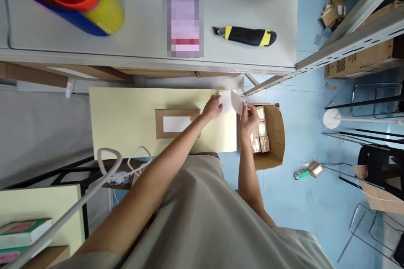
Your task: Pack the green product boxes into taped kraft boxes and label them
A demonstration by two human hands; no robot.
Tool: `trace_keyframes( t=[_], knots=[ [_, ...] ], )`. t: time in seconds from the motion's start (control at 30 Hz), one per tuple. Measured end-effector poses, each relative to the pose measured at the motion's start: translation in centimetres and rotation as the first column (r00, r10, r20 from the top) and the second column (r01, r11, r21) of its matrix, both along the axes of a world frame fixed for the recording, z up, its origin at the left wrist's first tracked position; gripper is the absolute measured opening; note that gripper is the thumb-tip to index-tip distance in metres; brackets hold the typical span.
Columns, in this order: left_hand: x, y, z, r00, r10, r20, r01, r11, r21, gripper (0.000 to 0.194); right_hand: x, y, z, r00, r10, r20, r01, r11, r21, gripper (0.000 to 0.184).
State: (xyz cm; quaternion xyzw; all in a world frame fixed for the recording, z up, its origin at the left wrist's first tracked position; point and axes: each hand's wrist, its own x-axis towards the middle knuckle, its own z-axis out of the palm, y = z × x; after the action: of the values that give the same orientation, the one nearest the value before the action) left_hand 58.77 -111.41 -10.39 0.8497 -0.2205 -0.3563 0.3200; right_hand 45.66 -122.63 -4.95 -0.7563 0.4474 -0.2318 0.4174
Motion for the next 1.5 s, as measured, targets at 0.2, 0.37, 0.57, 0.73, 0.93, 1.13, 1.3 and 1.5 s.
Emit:
trace_keyframes(
  t=[0.2, 0.37, 0.57, 0.73, 0.93, 1.13, 1.3, 1.5],
  knots=[
    [-3.9, 10.3, 4.2, 0.855, 0.243, -0.458, -0.389, 0.885, -0.256, 0.027, -4.2, 5.4, 1.4, 0.999, -0.036, 0.034, 0.028, 0.977, 0.211, 0.055],
    [-4.9, 18.3, 8.2, 0.835, 0.158, -0.528, -0.370, 0.871, -0.324, 0.042, -4.9, 7.7, 2.8, 0.998, 0.025, 0.053, -0.041, 0.946, 0.321, 0.054],
    [-5.2, 23.9, 11.5, 0.810, 0.135, -0.571, -0.405, 0.833, -0.378, 0.043, -3.4, 12.3, 5.0, 0.989, 0.125, 0.077, -0.147, 0.868, 0.474, 0.055],
    [-5.3, 28.4, 14.2, 0.842, 0.075, -0.535, -0.351, 0.828, -0.436, 0.037, -2.2, 16.3, 5.5, 0.972, 0.229, 0.057, -0.222, 0.804, 0.551, 0.060],
    [-5.1, 32.6, 15.1, 0.883, 0.024, -0.468, -0.273, 0.839, -0.471, 0.036, -0.8, 21.9, 5.4, 0.904, 0.427, -0.005, -0.303, 0.648, 0.698, 0.059],
    [-5.0, 35.1, 14.7, 0.907, 0.158, -0.390, -0.358, 0.777, -0.518, 0.036, -0.9, 26.8, 9.6, 0.842, 0.520, -0.142, -0.476, 0.841, 0.257, 0.031],
    [-4.7, 36.7, 14.8, 0.924, 0.174, -0.340, -0.339, 0.786, -0.517, 0.032, -1.9, 30.1, 14.7, 0.765, 0.638, -0.086, -0.642, 0.766, -0.027, 0.016],
    [-3.8, 38.3, 14.5, 0.953, 0.130, -0.275, -0.269, 0.780, -0.564, 0.028, -1.4, 33.5, 15.4, 0.734, 0.635, -0.239, -0.676, 0.716, -0.175, 0.015]
  ],
)
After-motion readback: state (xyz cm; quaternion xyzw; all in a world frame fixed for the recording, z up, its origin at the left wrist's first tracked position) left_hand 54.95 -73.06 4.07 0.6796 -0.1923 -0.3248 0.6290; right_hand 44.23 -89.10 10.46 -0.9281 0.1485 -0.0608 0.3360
